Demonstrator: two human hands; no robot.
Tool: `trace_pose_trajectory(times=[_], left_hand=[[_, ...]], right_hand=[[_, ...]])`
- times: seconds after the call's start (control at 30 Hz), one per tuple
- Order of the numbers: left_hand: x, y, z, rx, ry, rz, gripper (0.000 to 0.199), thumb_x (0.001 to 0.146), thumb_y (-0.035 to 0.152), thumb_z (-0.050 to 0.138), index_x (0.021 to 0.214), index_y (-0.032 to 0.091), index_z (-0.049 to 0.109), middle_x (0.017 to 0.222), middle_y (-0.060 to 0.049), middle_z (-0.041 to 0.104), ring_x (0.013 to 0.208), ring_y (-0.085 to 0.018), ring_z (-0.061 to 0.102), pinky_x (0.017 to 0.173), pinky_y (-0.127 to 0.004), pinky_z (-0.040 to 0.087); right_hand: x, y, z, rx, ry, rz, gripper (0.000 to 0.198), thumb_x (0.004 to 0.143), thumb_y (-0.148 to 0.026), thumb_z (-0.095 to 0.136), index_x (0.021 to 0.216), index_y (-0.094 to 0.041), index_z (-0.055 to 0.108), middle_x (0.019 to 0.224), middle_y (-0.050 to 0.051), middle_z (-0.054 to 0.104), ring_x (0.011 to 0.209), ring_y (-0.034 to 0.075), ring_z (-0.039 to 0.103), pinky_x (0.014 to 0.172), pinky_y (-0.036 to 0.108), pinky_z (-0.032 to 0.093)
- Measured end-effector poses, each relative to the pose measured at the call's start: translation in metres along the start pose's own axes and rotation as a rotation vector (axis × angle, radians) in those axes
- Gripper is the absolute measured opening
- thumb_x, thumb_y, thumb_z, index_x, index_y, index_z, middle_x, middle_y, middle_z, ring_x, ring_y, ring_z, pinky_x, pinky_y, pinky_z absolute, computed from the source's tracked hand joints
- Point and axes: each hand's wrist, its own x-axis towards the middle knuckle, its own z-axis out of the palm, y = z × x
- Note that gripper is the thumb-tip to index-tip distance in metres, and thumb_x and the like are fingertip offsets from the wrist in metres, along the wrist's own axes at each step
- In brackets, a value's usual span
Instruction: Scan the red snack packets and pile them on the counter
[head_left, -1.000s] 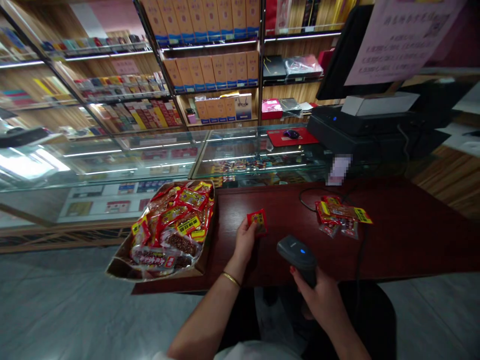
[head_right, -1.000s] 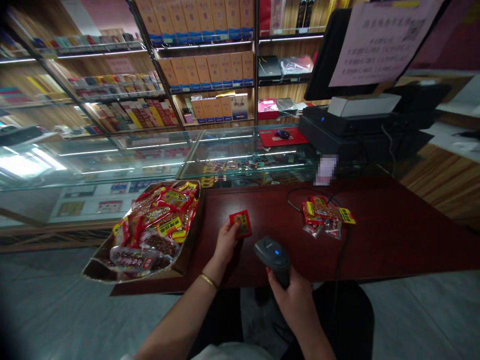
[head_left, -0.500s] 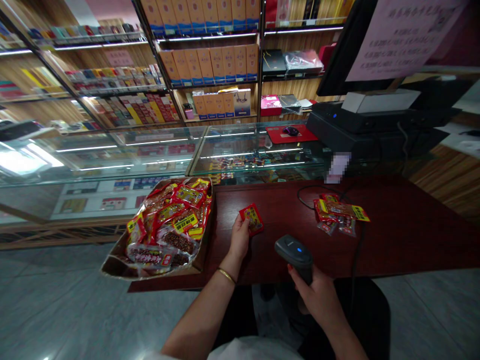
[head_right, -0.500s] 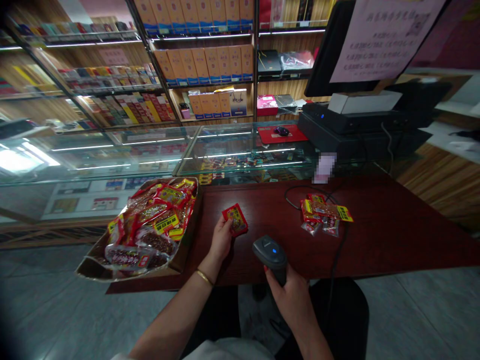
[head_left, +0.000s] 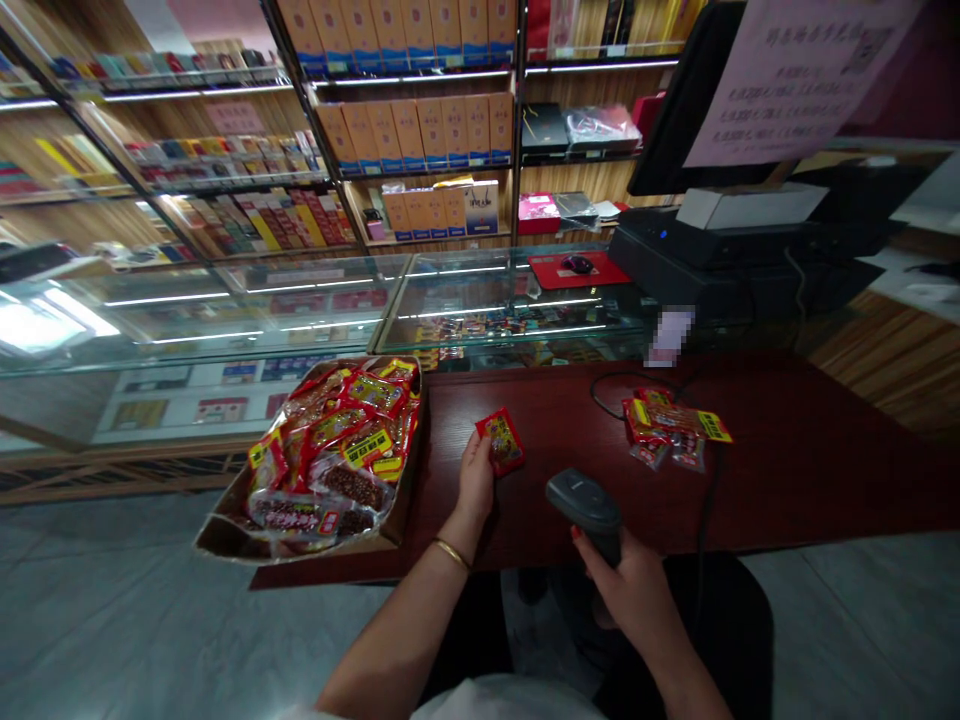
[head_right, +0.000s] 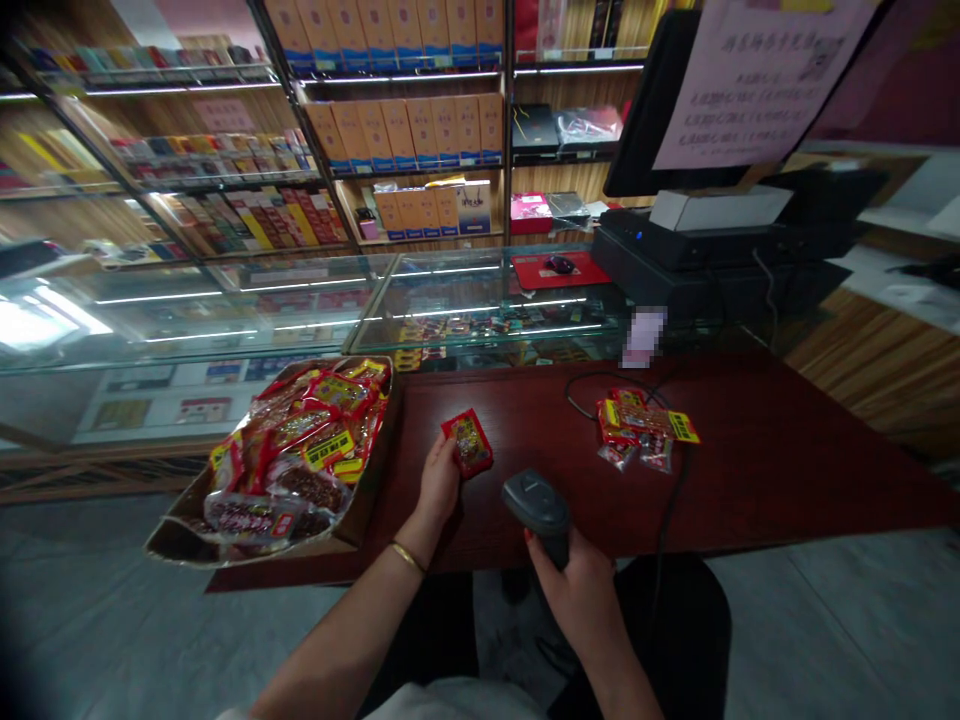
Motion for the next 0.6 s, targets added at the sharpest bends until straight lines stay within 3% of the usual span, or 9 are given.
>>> trace_pose_trajectory(times=[0.1,0.2,0.47,0.53,0.6], left_hand=[[-0.006,-0.007,0.011,0.055,-0.021,-0.025,0.051,0.069,0.047,0.081,0.108,0.017,0.067,0.092,-0.003,0.073,0.074,-0.016,0.069,0.073,-0.031,0.058],[-0.010,-0.021,0.039,0.084,-0.103,-0.089,0.044,0.073,0.044,0.079,0.107,0.017,0.068,0.091,-0.003,0.073,0.077,-0.016,0.069,0.076,-0.031,0.058],[0.012,-0.051,0.170,0.123,-0.460,-0.425,0.030,0.079,0.030,0.074,0.104,0.014,0.066,0.100,-0.013,0.072,0.082,-0.017,0.069,0.083,-0.033,0.057],[0.017,-0.052,0.181,0.182,-0.453,-0.427,0.040,0.076,0.026,0.077,0.112,0.012,0.065,0.102,-0.014,0.071,0.084,-0.018,0.068,0.085,-0.035,0.056],[0.015,-0.048,0.173,0.217,-0.391,-0.395,0.050,0.073,0.020,0.079,0.120,0.013,0.064,0.106,-0.014,0.070,0.088,-0.018,0.067,0.087,-0.035,0.055]], right_hand=[[-0.002,-0.004,-0.007,0.052,0.036,0.000,0.044,0.086,-0.060,0.058,0.093,-0.020,0.076,0.062,0.006,0.075,0.063,0.028,0.075,0.064,0.035,0.057],[-0.005,-0.003,-0.017,0.089,0.096,0.023,0.044,0.084,-0.062,0.060,0.085,-0.021,0.075,0.060,0.006,0.074,0.061,0.028,0.074,0.062,0.034,0.057],[-0.013,0.010,-0.038,0.182,0.198,0.156,0.048,0.080,-0.065,0.064,0.090,-0.019,0.076,0.068,0.007,0.078,0.062,0.027,0.075,0.059,0.032,0.056],[-0.014,0.011,-0.039,0.200,0.215,0.169,0.048,0.079,-0.064,0.064,0.091,-0.019,0.076,0.071,0.007,0.079,0.063,0.027,0.075,0.059,0.032,0.057],[-0.014,0.010,-0.038,0.191,0.207,0.171,0.047,0.080,-0.064,0.064,0.089,-0.019,0.075,0.070,0.007,0.078,0.064,0.027,0.075,0.060,0.032,0.057]])
